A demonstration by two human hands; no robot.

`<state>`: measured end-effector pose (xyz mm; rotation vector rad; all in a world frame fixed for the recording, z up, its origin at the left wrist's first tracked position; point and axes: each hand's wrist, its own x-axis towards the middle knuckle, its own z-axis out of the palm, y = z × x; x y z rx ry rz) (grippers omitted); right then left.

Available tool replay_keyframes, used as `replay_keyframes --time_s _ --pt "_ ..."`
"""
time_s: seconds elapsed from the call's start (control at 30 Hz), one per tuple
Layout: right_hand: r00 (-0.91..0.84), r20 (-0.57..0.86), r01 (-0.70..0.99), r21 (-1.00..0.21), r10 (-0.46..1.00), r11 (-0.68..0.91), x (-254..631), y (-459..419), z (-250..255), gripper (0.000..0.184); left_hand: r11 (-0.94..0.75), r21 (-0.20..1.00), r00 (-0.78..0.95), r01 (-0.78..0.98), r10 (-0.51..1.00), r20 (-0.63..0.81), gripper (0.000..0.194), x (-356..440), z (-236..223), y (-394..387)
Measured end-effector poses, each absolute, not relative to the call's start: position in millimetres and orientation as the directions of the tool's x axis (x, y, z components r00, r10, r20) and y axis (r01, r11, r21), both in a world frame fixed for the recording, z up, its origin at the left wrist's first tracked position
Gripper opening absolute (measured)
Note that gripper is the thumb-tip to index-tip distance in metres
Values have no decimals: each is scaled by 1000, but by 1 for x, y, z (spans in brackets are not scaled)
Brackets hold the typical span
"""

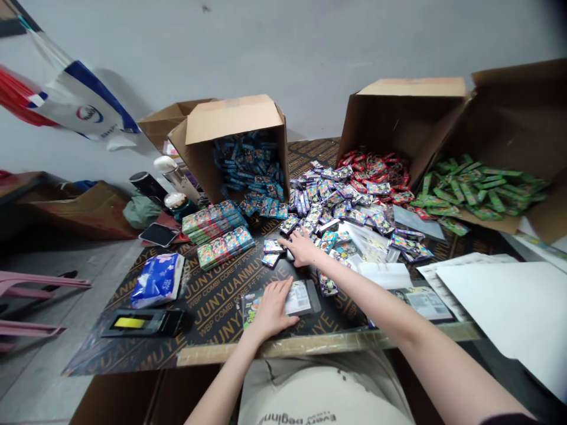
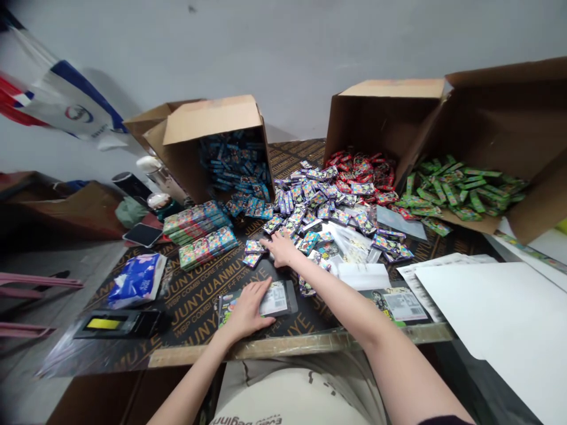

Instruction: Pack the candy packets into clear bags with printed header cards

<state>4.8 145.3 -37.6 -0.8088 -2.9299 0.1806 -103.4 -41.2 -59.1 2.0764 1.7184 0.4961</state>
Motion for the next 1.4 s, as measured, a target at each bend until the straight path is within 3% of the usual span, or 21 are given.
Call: replay_keyframes --time_s 0.17,0.3,0.4,0.5,0.57,0.67,0.73,0.83,0.9,0.97,1.03,1.1,1.2,1.4 --pt "-865 97 462 -228 492 857 30 135 -27 93 -3 669 -4 743 1000 9 88 -102 -55 -29" --pt "-624 246 529 -566 742 632 42 112 -15 87 28 868 -229 495 968 99 91 -84 -43 -14" --pt "-453 179 464 -789 873 402 51 90 -12 77 -28 953 -358 302 923 141 57 -73 -31 -4" --pt "-473 142 405 -842 870 358 71 71 -11 53 0 999 -459 37 888 17 40 -75 -20 1" --pt "-513 190 393 -815 837 426 88 62 -7 46 67 984 -395 -163 910 -127 47 -83 -13 3" --pt "-626 261 345 -753 735 561 109 50 3 70 263 921 -69 -287 953 -294 56 -91 -8 3" --pt "-745 246 266 -742 620 615 116 44 8 82 366 896 128 -252 930 -344 58 -91 -7 2" --pt "-813 220 224 -738 540 637 118 39 10 75 380 913 207 -151 915 -346 60 -88 -9 -1" --pt "-759 239 289 -709 605 643 119 40 6 71 271 963 139 -9 954 -267 67 -89 -12 -4" --pt "-667 268 393 -665 695 635 123 44 -2 69 84 955 101 285 988 -117 83 -94 -17 -11" --pt "-600 284 484 -616 748 622 128 48 -11 67 -82 788 158 610 987 -19 100 -101 -24 -19" --pt "-596 275 535 -564 754 629 131 50 -20 69 -159 594 215 789 976 -24 105 -105 -31 -27" --pt "-647 249 547 -507 720 666 132 48 -29 76 -168 514 201 841 979 -10 103 -108 -37 -36" --pt "-732 193 430 -613 653 663 126 43 -23 84 -184 615 176 767 982 75 104 -108 -22 -38"
